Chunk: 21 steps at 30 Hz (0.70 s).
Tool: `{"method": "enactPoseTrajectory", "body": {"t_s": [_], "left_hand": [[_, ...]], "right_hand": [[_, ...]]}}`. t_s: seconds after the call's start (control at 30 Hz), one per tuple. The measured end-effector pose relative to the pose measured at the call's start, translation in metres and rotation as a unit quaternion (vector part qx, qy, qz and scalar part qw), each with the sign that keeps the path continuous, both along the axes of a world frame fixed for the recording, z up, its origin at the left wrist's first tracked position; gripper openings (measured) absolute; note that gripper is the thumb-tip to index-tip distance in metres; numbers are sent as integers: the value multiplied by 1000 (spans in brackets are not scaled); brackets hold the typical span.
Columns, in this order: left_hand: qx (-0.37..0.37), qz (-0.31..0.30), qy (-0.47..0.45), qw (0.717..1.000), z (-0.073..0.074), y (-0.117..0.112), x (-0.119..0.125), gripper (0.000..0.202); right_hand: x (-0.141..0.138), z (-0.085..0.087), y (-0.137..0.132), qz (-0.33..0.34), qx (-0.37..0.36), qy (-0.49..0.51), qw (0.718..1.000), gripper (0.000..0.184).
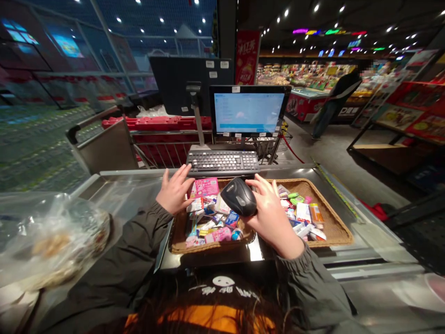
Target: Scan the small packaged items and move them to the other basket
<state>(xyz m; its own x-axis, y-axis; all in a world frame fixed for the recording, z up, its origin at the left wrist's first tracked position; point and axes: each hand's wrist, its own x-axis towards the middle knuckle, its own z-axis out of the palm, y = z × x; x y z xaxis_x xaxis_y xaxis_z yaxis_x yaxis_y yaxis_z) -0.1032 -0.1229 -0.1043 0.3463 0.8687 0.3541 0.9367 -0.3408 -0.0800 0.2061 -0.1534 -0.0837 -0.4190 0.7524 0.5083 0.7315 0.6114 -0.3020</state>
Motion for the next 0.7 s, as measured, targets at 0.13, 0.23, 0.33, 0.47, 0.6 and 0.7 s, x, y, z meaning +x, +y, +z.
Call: {"method": "enactPoseTrajectory", "body": {"t_s": [0.13, 0.23, 0.33, 0.47, 0.6, 0.7], "left_hand": [[-60, 5, 20, 998, -22, -12, -7, 48], [-114, -1, 45, 992, -40, -20, -11, 45], [-168, -3, 65, 984, -58, -24, -13, 47], [-221, -4, 74, 973, -78, -26, -11, 57], [-251, 10, 83, 964, -87, -25, -11, 67], [-229, 13, 81, 970, -83, -21, -7, 70]], "right_hand": [[-5, -10, 0, 13, -34, -18, 999, 37], [-3, -15, 0, 14, -47, -21, 999, 42], [0, -19, 0, 22, -54, -22, 998, 40], [1, -25, 0, 34, -77, -32, 996, 40], [4, -32, -2, 50, -108, -40, 992, 47], [15, -36, -2, 43, -125, -30, 991, 42]]}}
